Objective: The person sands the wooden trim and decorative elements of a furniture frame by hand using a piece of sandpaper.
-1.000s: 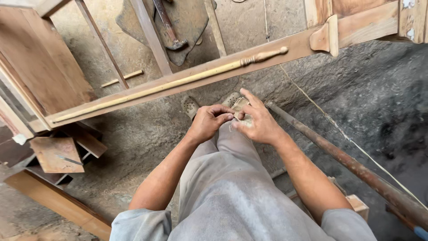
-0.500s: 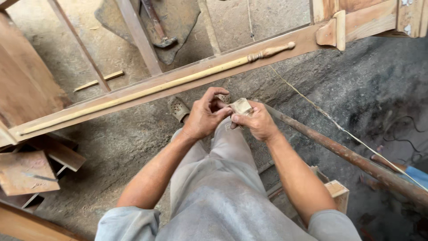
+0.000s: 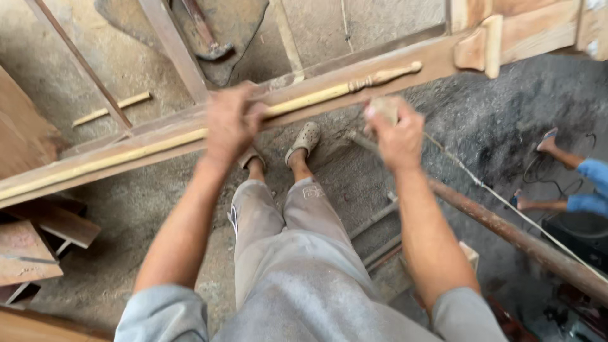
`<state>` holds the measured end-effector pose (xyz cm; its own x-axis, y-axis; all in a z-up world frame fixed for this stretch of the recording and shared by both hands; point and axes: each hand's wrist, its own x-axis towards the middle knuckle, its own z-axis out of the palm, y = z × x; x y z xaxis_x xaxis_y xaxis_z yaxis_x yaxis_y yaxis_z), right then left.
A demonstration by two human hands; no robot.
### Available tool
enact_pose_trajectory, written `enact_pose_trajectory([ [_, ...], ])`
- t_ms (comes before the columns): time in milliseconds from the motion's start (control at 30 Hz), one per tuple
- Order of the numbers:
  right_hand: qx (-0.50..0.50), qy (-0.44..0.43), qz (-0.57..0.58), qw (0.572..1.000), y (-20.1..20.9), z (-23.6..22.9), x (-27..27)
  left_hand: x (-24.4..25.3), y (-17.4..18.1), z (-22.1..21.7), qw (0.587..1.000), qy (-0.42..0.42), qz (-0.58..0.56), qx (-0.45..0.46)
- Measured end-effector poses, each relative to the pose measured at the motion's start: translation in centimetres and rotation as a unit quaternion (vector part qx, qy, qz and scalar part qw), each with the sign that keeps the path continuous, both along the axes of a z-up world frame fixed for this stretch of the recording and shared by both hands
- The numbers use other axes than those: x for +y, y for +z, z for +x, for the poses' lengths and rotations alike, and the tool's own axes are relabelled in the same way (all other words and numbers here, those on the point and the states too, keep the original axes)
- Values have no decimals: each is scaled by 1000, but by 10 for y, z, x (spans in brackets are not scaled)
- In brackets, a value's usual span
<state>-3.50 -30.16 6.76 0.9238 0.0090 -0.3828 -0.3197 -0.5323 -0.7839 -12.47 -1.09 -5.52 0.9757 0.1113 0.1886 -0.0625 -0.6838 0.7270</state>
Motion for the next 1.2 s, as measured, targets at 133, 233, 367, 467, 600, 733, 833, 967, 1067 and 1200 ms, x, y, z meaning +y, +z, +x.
enact_pose_trajectory([
  [133,-177,137,-104,969,-14,25,10,47,-59,-23,984,39,148,93],
  [233,-295,221,-184,911,-21,19,18,42,-70,-42,980,88,92,154],
  [367,-365,250,-251,861,-34,20,33,47,-68,-33,983,97,79,137],
  [467,-352,259,-296,849,-46,32,35,47,-70,-30,984,88,78,133],
  [600,-312,238,-284,875,-47,20,30,46,-66,-32,985,84,74,131],
  [733,-379,263,-296,836,-46,26,36,45,-65,-33,985,91,88,115],
  [833,-352,276,-323,834,-49,19,28,44,-62,-43,985,65,78,137],
  [967,-372,258,-273,849,-48,26,33,45,-73,-20,985,99,89,107],
  [1067,-340,263,-314,846,-59,34,38,44,-72,-37,986,91,92,108],
  [1200,-379,271,-301,832,-37,8,33,43,-67,-33,982,94,93,138],
])
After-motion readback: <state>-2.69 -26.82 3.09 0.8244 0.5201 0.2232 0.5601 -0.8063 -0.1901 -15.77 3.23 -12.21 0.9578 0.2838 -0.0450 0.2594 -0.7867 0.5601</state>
